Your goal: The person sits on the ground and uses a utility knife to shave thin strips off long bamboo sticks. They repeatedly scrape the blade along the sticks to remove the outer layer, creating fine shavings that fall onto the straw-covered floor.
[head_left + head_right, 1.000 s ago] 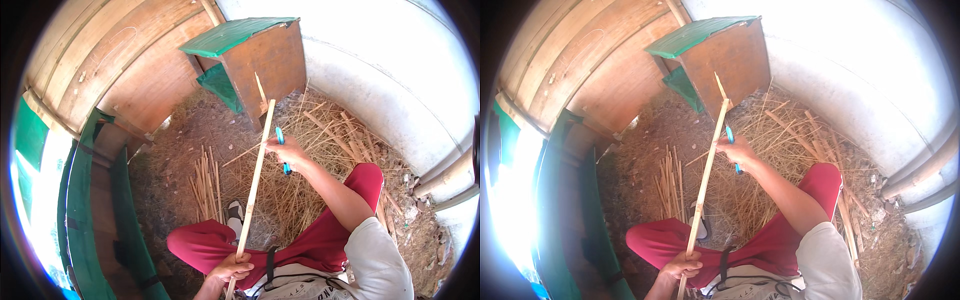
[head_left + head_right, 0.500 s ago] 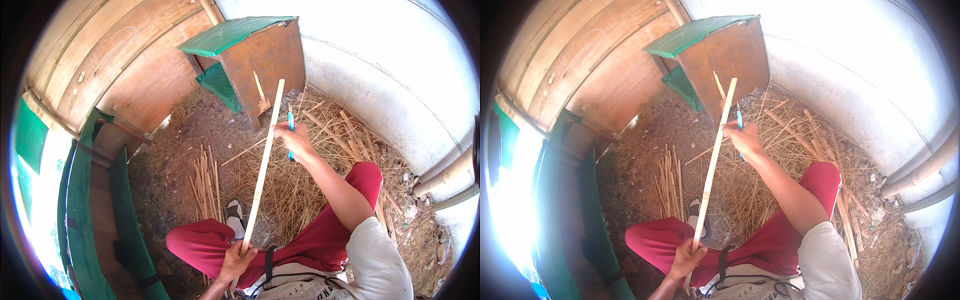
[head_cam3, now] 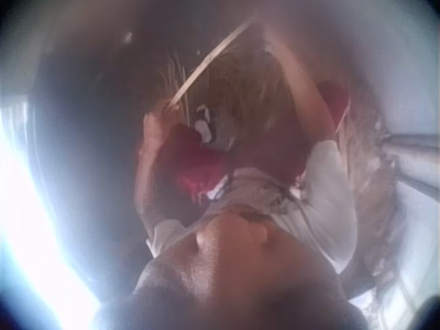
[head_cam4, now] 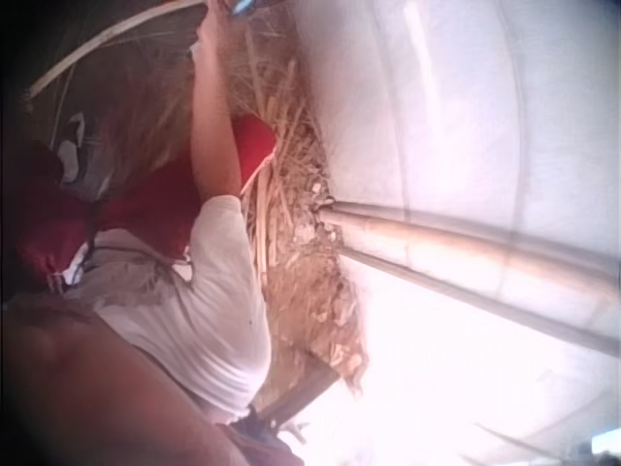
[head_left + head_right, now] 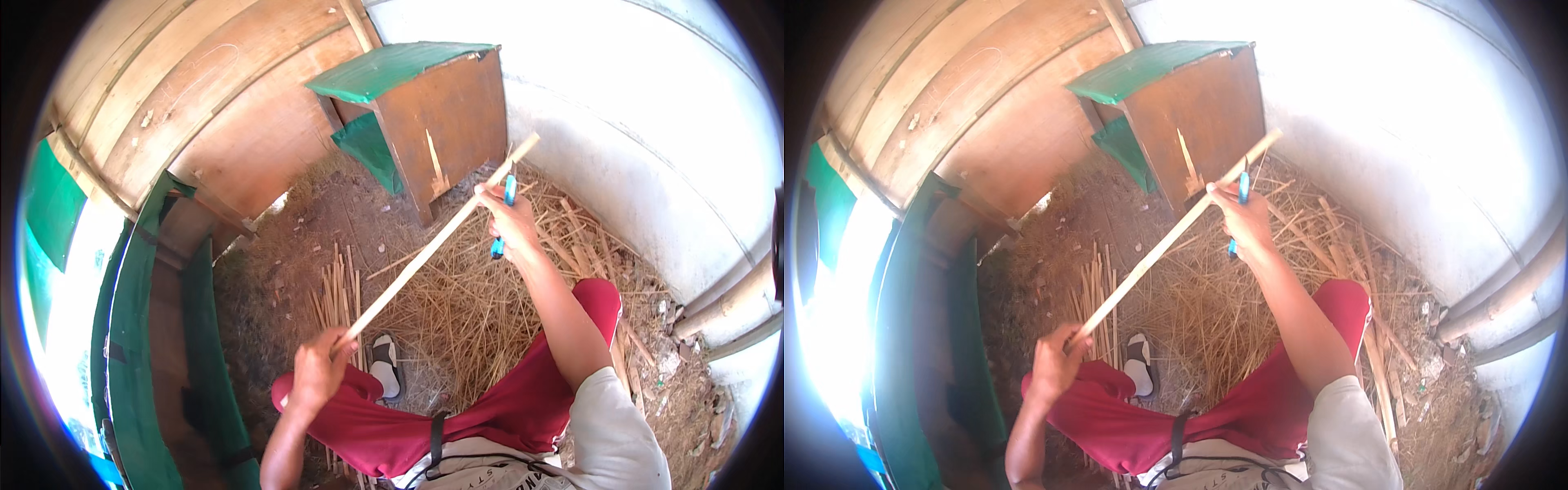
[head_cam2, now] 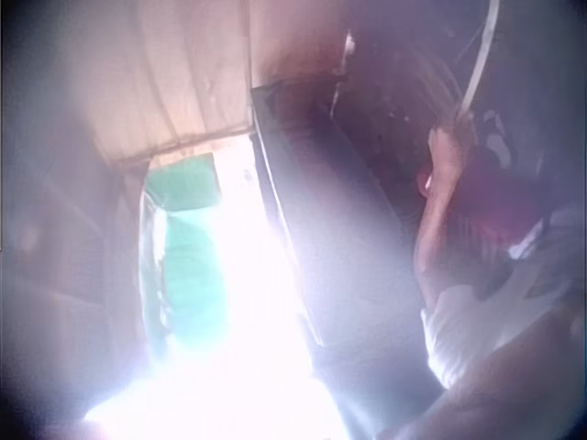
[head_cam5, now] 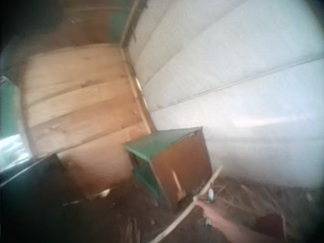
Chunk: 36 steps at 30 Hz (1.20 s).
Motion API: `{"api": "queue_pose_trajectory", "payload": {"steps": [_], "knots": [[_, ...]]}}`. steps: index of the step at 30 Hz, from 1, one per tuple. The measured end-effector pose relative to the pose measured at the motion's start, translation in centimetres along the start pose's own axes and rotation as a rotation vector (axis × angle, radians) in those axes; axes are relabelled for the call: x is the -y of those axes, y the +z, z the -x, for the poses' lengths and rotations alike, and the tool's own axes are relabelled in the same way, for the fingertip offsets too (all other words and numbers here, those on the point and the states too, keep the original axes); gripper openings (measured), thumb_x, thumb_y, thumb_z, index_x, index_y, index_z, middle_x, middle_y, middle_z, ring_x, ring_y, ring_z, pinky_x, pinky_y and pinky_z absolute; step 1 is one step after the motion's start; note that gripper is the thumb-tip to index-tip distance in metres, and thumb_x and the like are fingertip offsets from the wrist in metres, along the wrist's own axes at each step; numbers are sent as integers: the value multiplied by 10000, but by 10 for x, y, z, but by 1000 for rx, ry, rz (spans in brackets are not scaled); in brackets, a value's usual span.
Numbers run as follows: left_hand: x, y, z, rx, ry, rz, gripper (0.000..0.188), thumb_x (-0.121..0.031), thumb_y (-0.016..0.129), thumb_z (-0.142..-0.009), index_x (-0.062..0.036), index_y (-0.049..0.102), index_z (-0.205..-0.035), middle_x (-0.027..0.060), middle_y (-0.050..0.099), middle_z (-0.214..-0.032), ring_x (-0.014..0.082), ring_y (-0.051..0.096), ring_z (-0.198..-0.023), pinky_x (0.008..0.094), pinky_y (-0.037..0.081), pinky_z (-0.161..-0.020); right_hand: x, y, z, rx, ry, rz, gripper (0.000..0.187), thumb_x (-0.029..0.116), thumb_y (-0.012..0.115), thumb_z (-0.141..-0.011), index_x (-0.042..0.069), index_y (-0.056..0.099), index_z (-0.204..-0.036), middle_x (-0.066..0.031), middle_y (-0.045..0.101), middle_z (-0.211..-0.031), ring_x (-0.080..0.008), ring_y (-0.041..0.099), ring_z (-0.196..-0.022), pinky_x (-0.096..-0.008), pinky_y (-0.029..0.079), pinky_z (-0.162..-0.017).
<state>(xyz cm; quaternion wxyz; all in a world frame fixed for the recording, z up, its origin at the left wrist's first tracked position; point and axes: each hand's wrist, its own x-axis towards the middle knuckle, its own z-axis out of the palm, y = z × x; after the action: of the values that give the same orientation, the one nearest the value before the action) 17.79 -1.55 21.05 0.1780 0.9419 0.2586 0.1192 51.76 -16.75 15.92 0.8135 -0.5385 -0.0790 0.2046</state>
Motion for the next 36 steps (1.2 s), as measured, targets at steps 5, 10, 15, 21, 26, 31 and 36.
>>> {"api": "queue_pose_trajectory", "payload": {"steps": [5, 10, 15, 21, 26, 31, 36], "knots": [[14, -14, -81, -230, 282, -109, 209, -169, 760, -828, -66, 700, -1000, 125, 722, -932, 350, 706, -782, 419, 562, -676, 16, -17, -13, -67, -35, -93, 347, 258, 733, -913, -9, 632, -1110, -95, 687, -914, -25, 379, -467, -200, 314, -426], [23, 2, -130, -373, 302, -114, 219, -154, 783, -794, -49, 703, -968, 121, 710, -925, 349, 687, -816, 426, 541, -715, 22, -19, -21, -157, 25, -252, 270, 219, 698, -932, -3, 644, -1077, -138, 719, -1038, -43, 372, -444, -206, 325, -421], [34, 23, -156, -410, 326, -4, 282, -81, 818, -740, -7, 693, -981, 137, 693, -946, 340, 647, -886, 423, 518, -782, 23, -18, -25, -161, -18, -220, 193, 120, 580, -976, 22, 595, -1143, -104, 719, -1094, -55, 377, -493, -215, 350, -472], [33, 24, -167, -435, 285, 163, 288, -22, 838, -692, 12, 707, -947, 129, 694, -948, 308, 647, -883, 389, 509, -796, 23, -16, -27, -155, -55, -213, 242, 148, 580, -985, 32, 578, -1198, -97, 710, -1117, -52, 375, -496, -208, 344, -458], [35, 22, -164, -539, 257, 167, 269, 16, 837, -666, 17, 712, -905, 118, 695, -938, 289, 656, -871, 380, 517, -776, 20, -7, -28, -148, -38, -185, 286, 198, 600, -986, 35, 596, -1221, -118, 665, -1170, -51, 370, -517, -206, 339, -467], [44, 22, -162, -569, 252, 170, 274, 18, 844, -651, 9, 715, -893, 115, 700, -933, 277, 663, -863, 377, 523, -766, 16, -6, -28, -120, -41, -178, 338, 251, 665, -951, 32, 614, -1204, -118, 612, -1178, -51, 374, -523, -206, 340, -472], [46, 21, -155, -572, 257, 168, 275, 6, 854, -635, 0, 715, -873, 122, 706, -930, 281, 662, -859, 381, 520, -775, 12, -10, -29, -111, -60, -152, 343, 269, 706, -921, 35, 641, -1163, -112, 588, -1143, -49, 382, -524, -205, 337, -469]]}}
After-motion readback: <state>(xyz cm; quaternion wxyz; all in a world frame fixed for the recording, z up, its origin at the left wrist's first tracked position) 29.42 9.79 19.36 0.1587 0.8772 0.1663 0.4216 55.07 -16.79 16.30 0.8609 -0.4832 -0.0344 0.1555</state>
